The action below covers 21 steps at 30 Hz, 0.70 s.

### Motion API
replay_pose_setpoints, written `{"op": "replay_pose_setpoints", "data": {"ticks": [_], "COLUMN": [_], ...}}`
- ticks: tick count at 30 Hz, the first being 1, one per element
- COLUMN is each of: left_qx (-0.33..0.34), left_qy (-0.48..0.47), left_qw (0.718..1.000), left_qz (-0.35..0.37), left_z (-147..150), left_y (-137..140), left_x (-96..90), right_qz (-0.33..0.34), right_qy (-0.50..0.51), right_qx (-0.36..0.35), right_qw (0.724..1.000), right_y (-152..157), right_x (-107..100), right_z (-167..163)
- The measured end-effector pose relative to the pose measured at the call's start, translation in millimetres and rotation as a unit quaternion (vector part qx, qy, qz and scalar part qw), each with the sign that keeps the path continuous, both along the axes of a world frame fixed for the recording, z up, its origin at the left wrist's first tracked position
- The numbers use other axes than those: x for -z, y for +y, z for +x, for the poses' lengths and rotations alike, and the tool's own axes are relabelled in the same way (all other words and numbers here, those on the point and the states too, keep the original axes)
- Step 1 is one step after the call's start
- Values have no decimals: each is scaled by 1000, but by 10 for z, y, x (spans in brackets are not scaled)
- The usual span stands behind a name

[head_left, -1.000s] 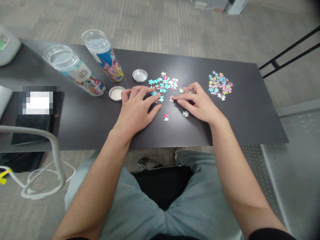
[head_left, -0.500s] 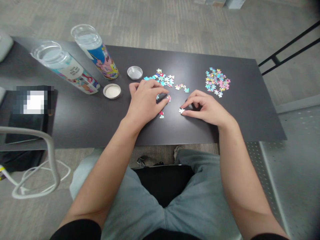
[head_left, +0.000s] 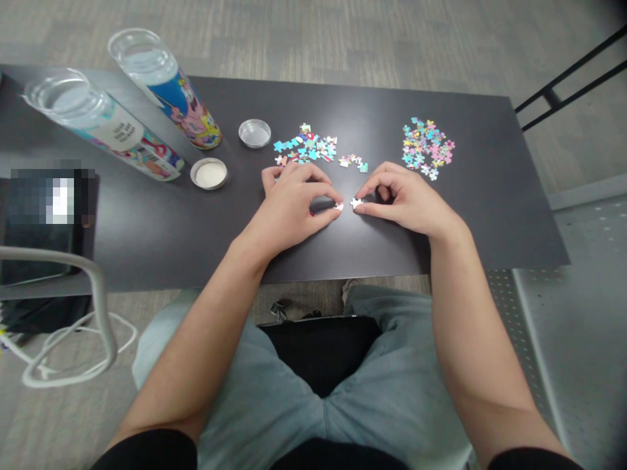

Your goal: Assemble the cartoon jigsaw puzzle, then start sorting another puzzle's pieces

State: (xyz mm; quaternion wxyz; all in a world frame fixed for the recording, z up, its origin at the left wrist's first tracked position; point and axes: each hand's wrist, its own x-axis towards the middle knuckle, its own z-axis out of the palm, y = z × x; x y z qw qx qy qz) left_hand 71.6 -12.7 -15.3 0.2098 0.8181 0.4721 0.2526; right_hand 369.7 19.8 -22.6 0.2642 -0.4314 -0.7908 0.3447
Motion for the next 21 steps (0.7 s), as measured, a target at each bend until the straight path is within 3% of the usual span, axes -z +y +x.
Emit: {"op": "replay_pose_setpoints", "data": {"ticks": [11, 21], "left_qx": [-1, -20], "left_qy": [-7, -5], "left_qw": [1000, 1000], "left_qz": [0, 15], "left_z": [-102, 91], "left_y": [-71, -138], "left_x": [-14, -26], "right_qz": [28, -104], "right_qy": [3, 116], "right_qx": [15, 40], "right_qw": [999, 987], "right_y": [24, 24], "right_x": [10, -14], "right_z": [-72, -212]}}
